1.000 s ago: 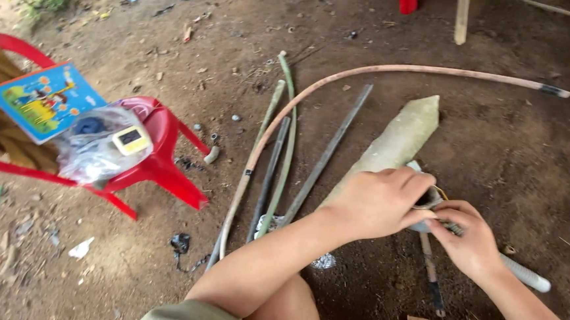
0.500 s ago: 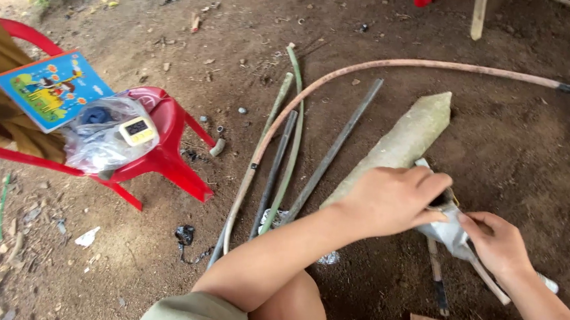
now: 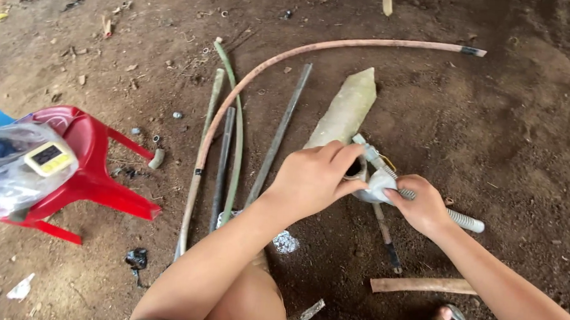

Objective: The person wraps a metal pipe with white tape, then uses a hacksaw to cut a wooden stick placed on a flat stone. The person handles various pipes and tools on the ground.

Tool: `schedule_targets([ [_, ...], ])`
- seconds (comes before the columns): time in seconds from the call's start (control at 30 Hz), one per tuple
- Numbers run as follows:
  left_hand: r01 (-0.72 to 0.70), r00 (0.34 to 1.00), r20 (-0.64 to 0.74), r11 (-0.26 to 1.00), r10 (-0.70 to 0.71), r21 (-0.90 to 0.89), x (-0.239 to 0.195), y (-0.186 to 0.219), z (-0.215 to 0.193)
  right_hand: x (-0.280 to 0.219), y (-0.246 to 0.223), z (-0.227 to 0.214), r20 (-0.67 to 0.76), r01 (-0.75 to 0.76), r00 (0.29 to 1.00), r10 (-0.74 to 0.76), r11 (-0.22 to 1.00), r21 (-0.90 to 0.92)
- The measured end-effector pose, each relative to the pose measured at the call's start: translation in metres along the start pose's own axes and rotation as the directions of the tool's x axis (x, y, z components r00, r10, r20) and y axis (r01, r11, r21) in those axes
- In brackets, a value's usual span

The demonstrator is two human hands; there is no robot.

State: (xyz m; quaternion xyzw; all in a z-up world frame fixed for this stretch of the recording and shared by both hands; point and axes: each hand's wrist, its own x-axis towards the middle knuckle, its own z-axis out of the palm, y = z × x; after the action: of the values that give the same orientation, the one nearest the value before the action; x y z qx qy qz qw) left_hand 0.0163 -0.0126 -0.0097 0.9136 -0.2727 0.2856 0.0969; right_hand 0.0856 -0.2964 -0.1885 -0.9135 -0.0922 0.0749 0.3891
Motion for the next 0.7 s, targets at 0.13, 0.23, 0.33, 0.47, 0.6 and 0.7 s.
schedule_targets([
  [0.13, 0.003, 0.999, 0.032, 1.0, -0.002, -0.019, 0.001, -0.001, 0.0, 0.003, 0.006, 0.003, -0.049, 0.013, 0.999, -0.014, 1.0, -0.009],
  [0.23, -0.007, 0.999, 0.051, 1.0, 0.008, -0.01, 0.001, -0.002, 0.002, 0.003, 0.007, 0.004, -0.05, -0.015, 0.999, 0.016, 1.0, 0.007],
  [0.33, 0.0, 0.997, 0.083, 0.999, 0.003, -0.036, 0.005, 0.001, -0.013, 0.007, 0.011, 0.005, -0.018, -0.043, 0.999, 0.043, 0.999, 0.013],
  [0.47, -0.005, 0.992, 0.123, 1.0, 0.008, -0.028, 0.009, 0.004, -0.026, 0.013, 0.017, 0.002, 0.007, -0.112, 0.994, 0.112, 0.994, -0.001],
  [0.6, -0.014, 0.992, 0.123, 1.0, 0.012, 0.012, 0.007, 0.003, -0.022, 0.016, 0.027, 0.0, 0.009, -0.113, 0.994, 0.113, 0.992, 0.049],
  [0.7, 0.004, 0.987, 0.161, 1.0, -0.001, -0.015, 0.008, 0.001, -0.023, 0.017, 0.029, 0.006, 0.017, -0.135, 0.991, 0.134, 0.988, 0.068],
])
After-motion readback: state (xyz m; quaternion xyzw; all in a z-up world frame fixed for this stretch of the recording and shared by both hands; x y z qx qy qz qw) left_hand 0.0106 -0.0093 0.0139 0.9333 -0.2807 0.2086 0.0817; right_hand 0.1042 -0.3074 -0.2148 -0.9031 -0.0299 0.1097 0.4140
